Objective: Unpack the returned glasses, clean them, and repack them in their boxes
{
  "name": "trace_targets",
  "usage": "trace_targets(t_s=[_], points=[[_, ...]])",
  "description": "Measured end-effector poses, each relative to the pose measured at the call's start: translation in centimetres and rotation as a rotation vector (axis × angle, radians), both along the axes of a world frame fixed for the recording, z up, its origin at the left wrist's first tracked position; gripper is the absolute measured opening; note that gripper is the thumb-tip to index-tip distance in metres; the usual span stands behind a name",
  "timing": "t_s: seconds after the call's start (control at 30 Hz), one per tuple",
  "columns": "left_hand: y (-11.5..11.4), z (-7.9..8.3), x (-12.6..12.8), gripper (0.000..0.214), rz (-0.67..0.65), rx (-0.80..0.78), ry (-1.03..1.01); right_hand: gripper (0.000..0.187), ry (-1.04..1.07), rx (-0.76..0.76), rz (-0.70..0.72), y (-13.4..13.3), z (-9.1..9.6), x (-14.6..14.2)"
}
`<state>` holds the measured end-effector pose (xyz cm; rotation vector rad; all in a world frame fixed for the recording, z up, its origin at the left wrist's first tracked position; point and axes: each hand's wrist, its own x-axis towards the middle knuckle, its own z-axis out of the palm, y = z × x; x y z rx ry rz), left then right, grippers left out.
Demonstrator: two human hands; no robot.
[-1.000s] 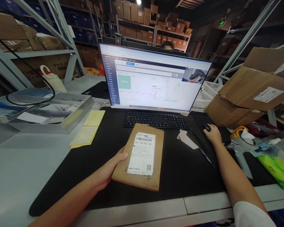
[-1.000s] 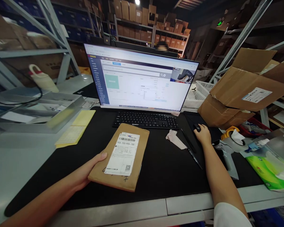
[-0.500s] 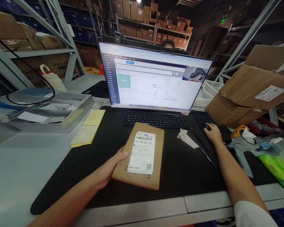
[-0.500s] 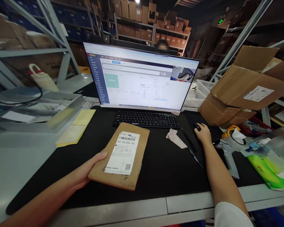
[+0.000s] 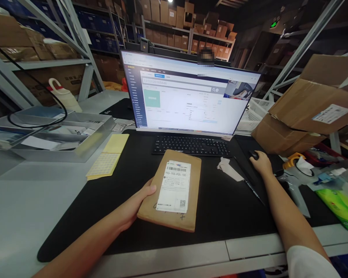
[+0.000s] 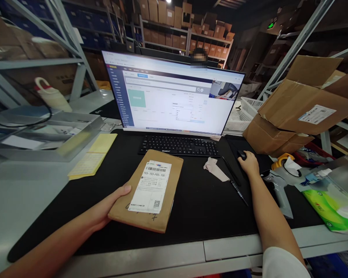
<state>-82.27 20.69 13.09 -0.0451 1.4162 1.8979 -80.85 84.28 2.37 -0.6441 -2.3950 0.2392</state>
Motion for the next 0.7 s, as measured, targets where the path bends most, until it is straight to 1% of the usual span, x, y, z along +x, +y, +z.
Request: trace_targets(t_s=[0.17,0.37,0.7], points=[[-0.1,-0.2,-0.03,0.082,-0.001,-0.015,-0.007,0.053,-0.004,-0.003,0.008,0.07,-0.11,0.03],[-0.12,-0.12,0.01,0.079,0.0,-0.014,-0.011,0.048,0.004,0.0,0.009,0.3,-0.34,-0.19],[-0.37,-0.85,-0.23,0.082,0.006,-0.072,-0.003,0.049,-0.01,0.011,0.018,0.45,-0.46,-0.13]])
